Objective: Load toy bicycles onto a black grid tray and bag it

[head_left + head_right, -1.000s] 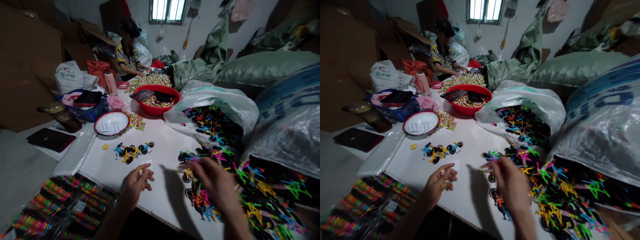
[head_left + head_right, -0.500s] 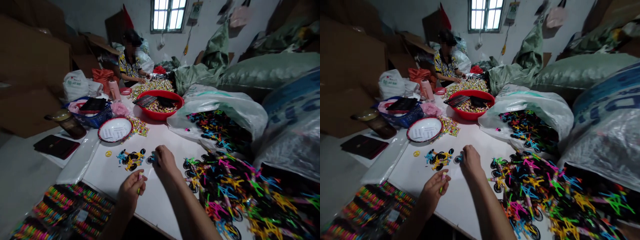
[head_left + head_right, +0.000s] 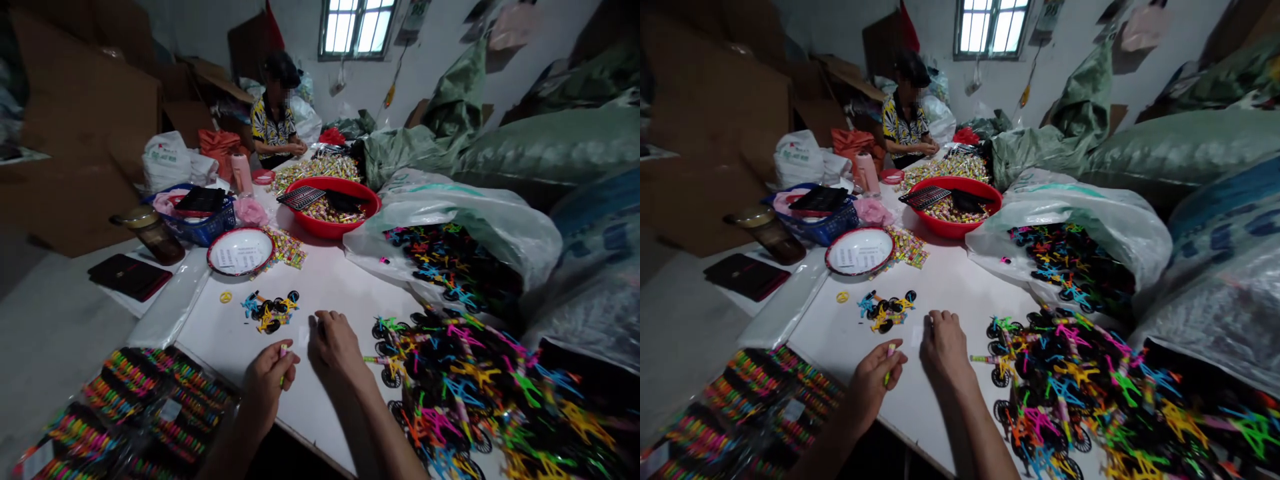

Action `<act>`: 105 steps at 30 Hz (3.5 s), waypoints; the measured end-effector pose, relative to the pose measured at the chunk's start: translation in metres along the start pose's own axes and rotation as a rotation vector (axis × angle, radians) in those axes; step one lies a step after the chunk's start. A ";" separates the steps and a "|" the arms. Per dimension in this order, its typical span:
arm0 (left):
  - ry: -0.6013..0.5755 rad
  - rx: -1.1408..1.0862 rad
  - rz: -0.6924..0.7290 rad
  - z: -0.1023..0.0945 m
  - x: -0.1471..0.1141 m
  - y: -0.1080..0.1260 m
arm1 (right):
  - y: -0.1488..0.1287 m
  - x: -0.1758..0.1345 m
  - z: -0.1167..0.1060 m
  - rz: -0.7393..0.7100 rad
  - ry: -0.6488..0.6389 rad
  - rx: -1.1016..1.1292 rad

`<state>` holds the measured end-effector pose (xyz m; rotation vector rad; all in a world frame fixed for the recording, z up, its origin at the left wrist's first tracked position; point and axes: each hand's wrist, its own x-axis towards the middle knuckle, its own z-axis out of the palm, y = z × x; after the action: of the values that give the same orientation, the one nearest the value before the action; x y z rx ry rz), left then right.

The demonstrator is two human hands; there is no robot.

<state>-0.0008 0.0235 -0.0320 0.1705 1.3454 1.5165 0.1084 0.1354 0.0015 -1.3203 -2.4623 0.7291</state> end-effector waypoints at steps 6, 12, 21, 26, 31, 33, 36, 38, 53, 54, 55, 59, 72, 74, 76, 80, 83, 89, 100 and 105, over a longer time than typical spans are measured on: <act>-0.246 -0.320 -0.304 0.035 -0.016 0.001 | 0.008 -0.040 -0.012 -0.156 0.245 0.688; -0.114 0.305 0.267 0.012 -0.001 0.000 | 0.000 -0.057 0.003 0.014 0.183 0.889; -0.148 0.740 0.470 -0.003 0.001 -0.017 | 0.018 -0.058 0.001 0.249 -0.183 0.959; -0.243 0.492 0.250 -0.006 0.003 -0.015 | 0.018 -0.059 -0.015 0.212 0.127 0.909; -0.339 0.526 0.276 -0.006 -0.003 -0.006 | 0.007 -0.063 -0.007 0.206 0.042 1.007; -0.352 0.578 0.315 -0.004 -0.006 -0.004 | 0.005 -0.065 -0.003 0.231 0.015 1.057; -0.364 0.623 0.338 -0.004 -0.008 -0.003 | 0.003 -0.066 -0.001 0.251 -0.012 1.082; -0.366 0.634 0.362 -0.005 -0.007 -0.005 | 0.003 -0.066 0.001 0.258 -0.070 1.111; -0.294 0.471 0.204 -0.003 -0.016 -0.016 | -0.001 -0.075 0.018 0.190 0.061 0.670; -0.266 0.442 0.200 -0.001 -0.017 -0.019 | -0.004 -0.075 0.021 0.175 0.090 0.573; -0.256 0.417 0.196 0.000 -0.019 -0.021 | -0.006 -0.076 0.021 0.160 0.093 0.510; -0.341 0.412 0.183 0.005 -0.026 -0.009 | 0.003 -0.094 -0.034 0.054 0.067 0.376; 0.157 1.862 0.804 -0.002 0.040 0.057 | -0.040 0.043 0.006 -0.195 -0.010 -0.158; 0.160 1.895 0.815 0.000 0.044 0.054 | -0.041 0.059 0.030 -0.152 -0.042 -0.178; 0.134 1.880 0.829 -0.002 0.046 0.053 | -0.028 0.056 0.033 -0.092 0.007 -0.173; 0.103 1.793 0.841 -0.015 0.044 0.053 | 0.001 0.033 0.006 0.074 0.058 -0.194; 0.162 1.727 0.845 -0.032 0.040 0.049 | -0.007 0.029 -0.009 0.078 0.036 -0.302; 0.132 1.684 0.836 -0.041 0.042 0.052 | -0.058 0.047 0.026 -0.244 -0.156 -0.279; 0.169 1.447 1.088 -0.079 0.054 0.040 | -0.065 0.062 0.050 -0.294 -0.180 -0.336; 0.241 1.316 1.077 -0.089 0.057 0.062 | -0.070 0.039 0.053 -0.314 -0.156 -0.397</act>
<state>-0.1231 0.0211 -0.0435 1.7995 2.4721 1.1267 0.0139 0.1192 -0.0058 -0.9756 -2.9580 0.2842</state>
